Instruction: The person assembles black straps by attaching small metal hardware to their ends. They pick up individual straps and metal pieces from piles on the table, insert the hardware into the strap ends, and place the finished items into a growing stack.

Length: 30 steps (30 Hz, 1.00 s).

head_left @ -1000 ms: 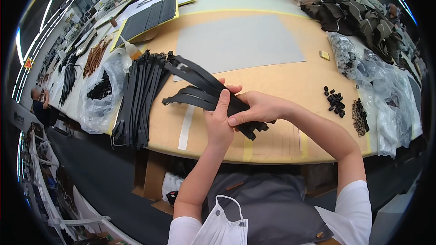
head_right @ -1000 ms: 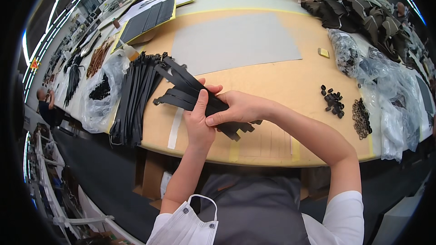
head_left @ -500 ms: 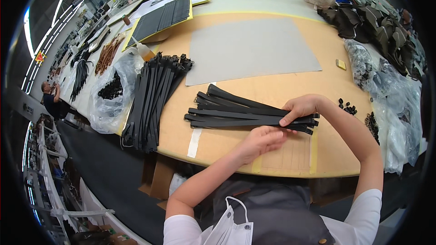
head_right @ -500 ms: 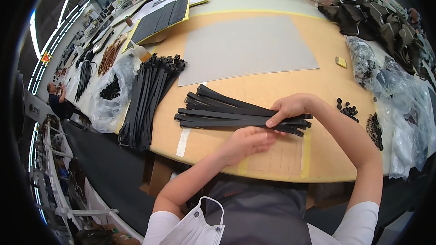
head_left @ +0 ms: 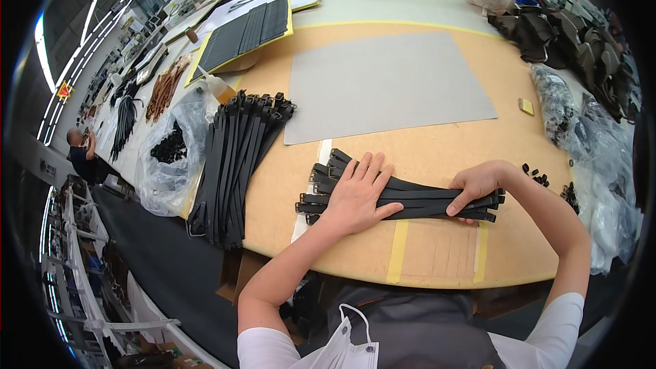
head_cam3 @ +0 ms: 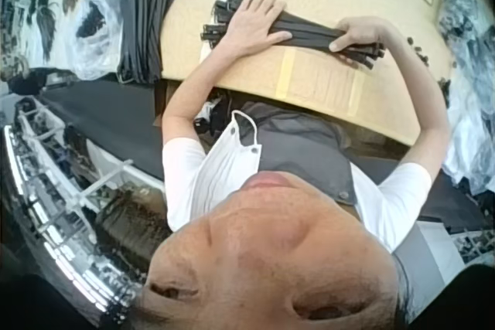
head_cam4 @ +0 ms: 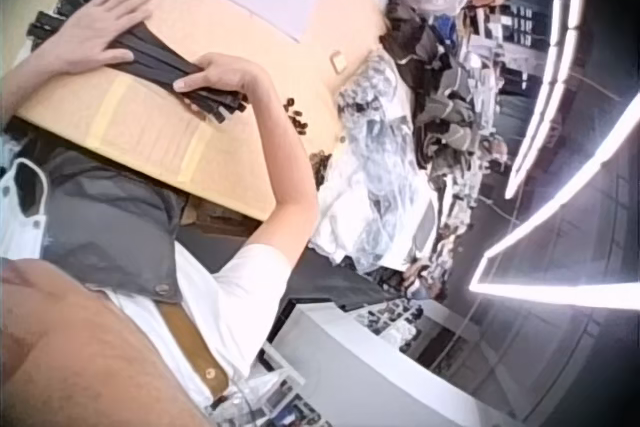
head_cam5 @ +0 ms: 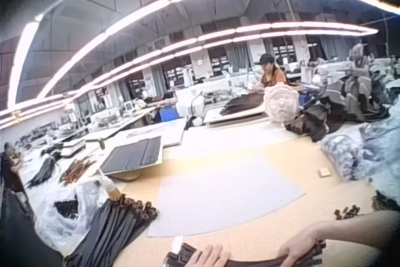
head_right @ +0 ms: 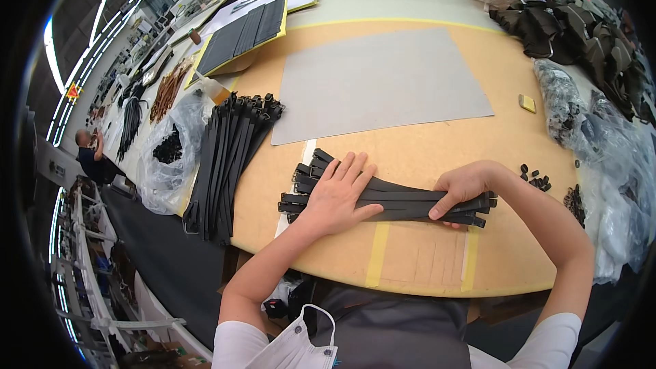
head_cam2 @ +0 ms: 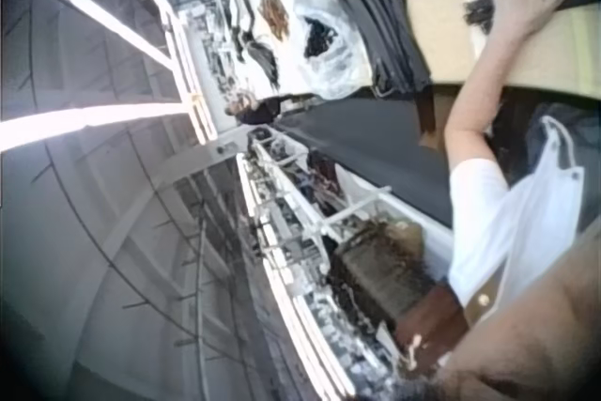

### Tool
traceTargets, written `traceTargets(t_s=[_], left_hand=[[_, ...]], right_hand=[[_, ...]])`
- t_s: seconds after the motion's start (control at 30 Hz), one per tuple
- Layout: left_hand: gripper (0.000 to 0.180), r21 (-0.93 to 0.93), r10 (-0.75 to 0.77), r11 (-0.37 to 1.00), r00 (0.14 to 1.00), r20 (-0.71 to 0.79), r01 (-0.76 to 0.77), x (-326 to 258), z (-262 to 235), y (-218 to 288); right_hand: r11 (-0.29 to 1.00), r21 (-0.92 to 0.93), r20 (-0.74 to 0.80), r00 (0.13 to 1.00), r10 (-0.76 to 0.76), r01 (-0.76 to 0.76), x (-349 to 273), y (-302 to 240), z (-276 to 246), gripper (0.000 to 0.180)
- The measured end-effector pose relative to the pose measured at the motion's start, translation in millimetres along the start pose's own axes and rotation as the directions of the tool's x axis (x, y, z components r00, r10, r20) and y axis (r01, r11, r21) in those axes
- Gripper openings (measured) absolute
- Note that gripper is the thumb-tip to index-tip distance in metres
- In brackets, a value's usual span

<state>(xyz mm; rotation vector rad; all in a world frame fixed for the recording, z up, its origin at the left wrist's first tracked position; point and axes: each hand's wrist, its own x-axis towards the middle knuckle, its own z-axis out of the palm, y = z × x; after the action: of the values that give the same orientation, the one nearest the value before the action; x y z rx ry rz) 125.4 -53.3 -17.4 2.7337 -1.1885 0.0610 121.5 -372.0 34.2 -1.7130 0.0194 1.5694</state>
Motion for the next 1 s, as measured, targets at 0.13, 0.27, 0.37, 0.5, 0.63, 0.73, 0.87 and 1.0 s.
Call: traceTargets(t_s=[0.13, 0.27, 0.37, 0.5, 0.63, 0.73, 0.87, 1.0], left_hand=[[0.084, -0.007, -0.001, 1.000, 1.000, -0.012, 0.001, 0.4, 0.5, 0.0], [0.084, -0.008, -0.014, 1.000, 1.000, -0.020, 0.014, -0.4, 1.1, 3.1], [0.084, -0.007, -0.025, 1.000, 0.999, -0.021, 0.025, -1.8, 0.0, 4.0], [0.084, 0.004, -0.018, 1.000, 0.999, -0.036, 0.018, -2.5, 1.7, 4.1], [0.083, -0.005, -0.013, 1.000, 0.999, -0.043, 0.012, -3.5, 0.1, 4.4], [0.083, -0.012, -0.002, 1.000, 0.998, -0.064, 0.001, -3.1, 1.2, 4.3], [0.082, -0.019, -0.008, 1.000, 0.998, -0.059, 0.007, -3.3, -3.0, 4.5], [0.083, -0.028, -0.016, 1.000, 0.997, -0.074, 0.014, -6.1, 1.4, 3.1]], right_hand=[[1.000, 0.001, -0.009, 1.000, 0.011, -0.011, 0.5, 0.7, 0.0, 0.035], [1.000, 0.007, -0.019, 1.000, -0.018, 0.019, -0.4, 1.7, 0.3, 0.036], [0.997, -0.073, -0.082, 0.997, -0.013, 0.007, -4.6, -4.7, 4.8, 0.036], [0.996, -0.089, -0.091, 0.995, -0.026, 0.018, -5.7, -3.1, 5.5, 0.034], [0.994, -0.106, -0.097, 0.995, -0.013, 0.003, -6.1, -3.9, 4.6, 0.035], [0.977, -0.210, -0.153, 0.988, -0.009, -0.023, -9.6, -7.8, 5.0, 0.041], [0.853, -0.515, -0.287, 0.954, -0.086, -0.078, -11.5, -8.1, -4.8, 0.054], [0.938, -0.344, -0.537, 0.827, -0.168, -0.032, -27.9, -8.4, -25.2, 0.048]])
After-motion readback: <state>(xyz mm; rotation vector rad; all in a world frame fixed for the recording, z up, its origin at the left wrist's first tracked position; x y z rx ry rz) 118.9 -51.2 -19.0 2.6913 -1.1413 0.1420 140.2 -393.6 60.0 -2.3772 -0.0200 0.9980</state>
